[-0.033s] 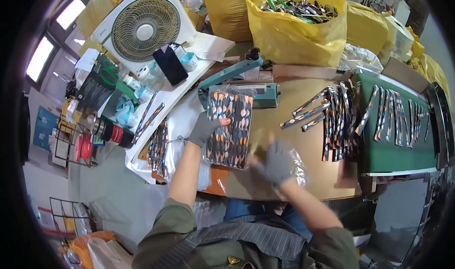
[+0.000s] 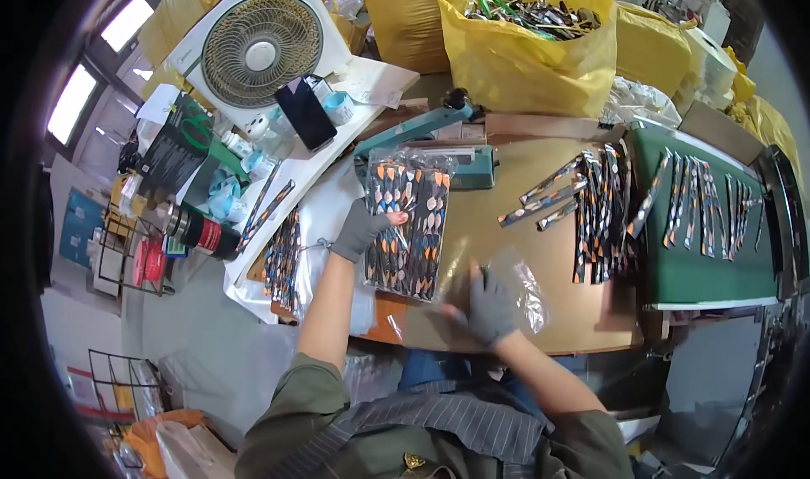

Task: Gather metal components, place them into plastic bags, and seal the bags at a workstation.

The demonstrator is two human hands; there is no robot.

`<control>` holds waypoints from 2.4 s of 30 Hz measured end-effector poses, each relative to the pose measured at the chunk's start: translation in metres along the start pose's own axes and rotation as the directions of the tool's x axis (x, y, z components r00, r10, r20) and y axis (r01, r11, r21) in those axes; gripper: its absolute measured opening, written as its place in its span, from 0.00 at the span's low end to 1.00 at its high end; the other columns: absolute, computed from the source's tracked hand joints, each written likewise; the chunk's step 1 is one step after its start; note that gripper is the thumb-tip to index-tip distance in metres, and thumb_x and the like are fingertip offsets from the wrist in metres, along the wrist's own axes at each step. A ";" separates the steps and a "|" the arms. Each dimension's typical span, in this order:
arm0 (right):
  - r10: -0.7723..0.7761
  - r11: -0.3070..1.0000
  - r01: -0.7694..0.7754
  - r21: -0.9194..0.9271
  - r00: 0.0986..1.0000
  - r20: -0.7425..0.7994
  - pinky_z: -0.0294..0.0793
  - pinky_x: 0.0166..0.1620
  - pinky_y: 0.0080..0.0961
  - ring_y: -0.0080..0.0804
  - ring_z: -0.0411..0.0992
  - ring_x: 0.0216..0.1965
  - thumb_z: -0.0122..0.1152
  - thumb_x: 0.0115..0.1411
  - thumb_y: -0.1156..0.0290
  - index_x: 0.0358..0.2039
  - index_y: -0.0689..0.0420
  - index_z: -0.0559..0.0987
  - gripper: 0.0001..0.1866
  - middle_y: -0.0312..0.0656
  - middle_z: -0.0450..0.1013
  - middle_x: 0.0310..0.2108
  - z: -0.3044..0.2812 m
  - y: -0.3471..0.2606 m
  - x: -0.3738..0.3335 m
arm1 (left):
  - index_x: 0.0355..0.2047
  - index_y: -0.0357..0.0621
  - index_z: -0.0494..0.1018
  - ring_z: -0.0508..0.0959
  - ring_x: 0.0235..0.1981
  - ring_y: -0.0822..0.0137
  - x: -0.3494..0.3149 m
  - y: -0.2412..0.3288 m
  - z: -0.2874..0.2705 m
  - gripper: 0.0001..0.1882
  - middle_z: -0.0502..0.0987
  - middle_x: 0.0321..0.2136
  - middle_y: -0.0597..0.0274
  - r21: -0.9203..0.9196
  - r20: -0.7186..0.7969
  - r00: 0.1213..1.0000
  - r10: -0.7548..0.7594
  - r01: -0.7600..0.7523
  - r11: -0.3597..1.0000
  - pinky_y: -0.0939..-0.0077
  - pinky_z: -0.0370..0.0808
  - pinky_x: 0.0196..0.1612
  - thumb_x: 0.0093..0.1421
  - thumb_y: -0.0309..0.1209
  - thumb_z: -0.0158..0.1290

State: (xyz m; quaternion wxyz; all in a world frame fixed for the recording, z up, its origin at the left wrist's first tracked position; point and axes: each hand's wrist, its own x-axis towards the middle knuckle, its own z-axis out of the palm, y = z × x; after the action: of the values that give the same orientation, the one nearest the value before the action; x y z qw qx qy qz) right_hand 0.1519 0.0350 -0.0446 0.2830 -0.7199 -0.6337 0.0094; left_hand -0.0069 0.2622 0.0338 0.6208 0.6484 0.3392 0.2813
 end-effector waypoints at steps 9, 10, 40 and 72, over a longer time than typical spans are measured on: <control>0.477 0.713 -0.342 0.612 0.877 -0.066 0.65 0.30 0.25 0.31 0.67 0.24 0.55 0.59 0.62 0.28 0.61 0.72 0.13 0.44 0.68 0.21 -0.050 0.011 -0.016 | 0.49 0.30 0.64 0.75 0.44 0.59 -0.045 -0.004 -0.017 0.41 0.73 0.43 0.42 0.750 -0.236 0.887 0.397 -0.094 0.655 0.71 0.70 0.47 0.46 0.53 0.61; 0.461 0.637 -0.267 0.723 0.884 -0.079 0.63 0.30 0.20 0.21 0.63 0.26 0.53 0.61 0.64 0.27 0.60 0.71 0.12 0.37 0.66 0.21 -0.072 0.006 -0.009 | 0.49 0.30 0.64 0.75 0.44 0.59 -0.052 -0.018 -0.010 0.41 0.73 0.43 0.42 0.740 -0.231 0.893 0.386 -0.096 0.666 0.71 0.70 0.47 0.46 0.53 0.61; -0.304 0.229 -0.188 0.955 0.918 0.254 0.65 0.51 0.24 0.29 0.66 0.48 0.67 0.49 0.61 0.59 0.62 0.59 0.40 0.41 0.68 0.47 -0.169 0.023 -0.012 | 0.30 0.39 0.73 0.68 0.32 0.78 -0.113 0.124 0.139 0.09 0.71 0.27 0.73 -0.015 0.545 0.835 0.073 -0.078 0.997 0.83 0.65 0.38 0.55 0.33 0.50; 0.685 0.622 -0.773 0.124 0.461 -0.564 0.64 0.54 0.35 0.47 0.65 0.53 0.57 0.43 0.33 0.55 0.66 0.64 0.51 0.61 0.66 0.50 -0.254 0.284 0.081 | 0.54 0.34 0.62 0.71 0.47 0.67 -0.057 0.060 0.124 0.21 0.64 0.53 0.55 -0.083 -0.123 0.966 0.226 -0.237 0.968 0.83 0.76 0.32 0.62 0.31 0.41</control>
State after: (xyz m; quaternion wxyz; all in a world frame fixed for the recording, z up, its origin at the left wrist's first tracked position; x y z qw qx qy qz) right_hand 0.5203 -0.0014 0.0779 0.3690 -0.9082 -0.1490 -0.1299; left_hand 0.0610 0.1409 0.0877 0.5944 0.6355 0.2817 0.4043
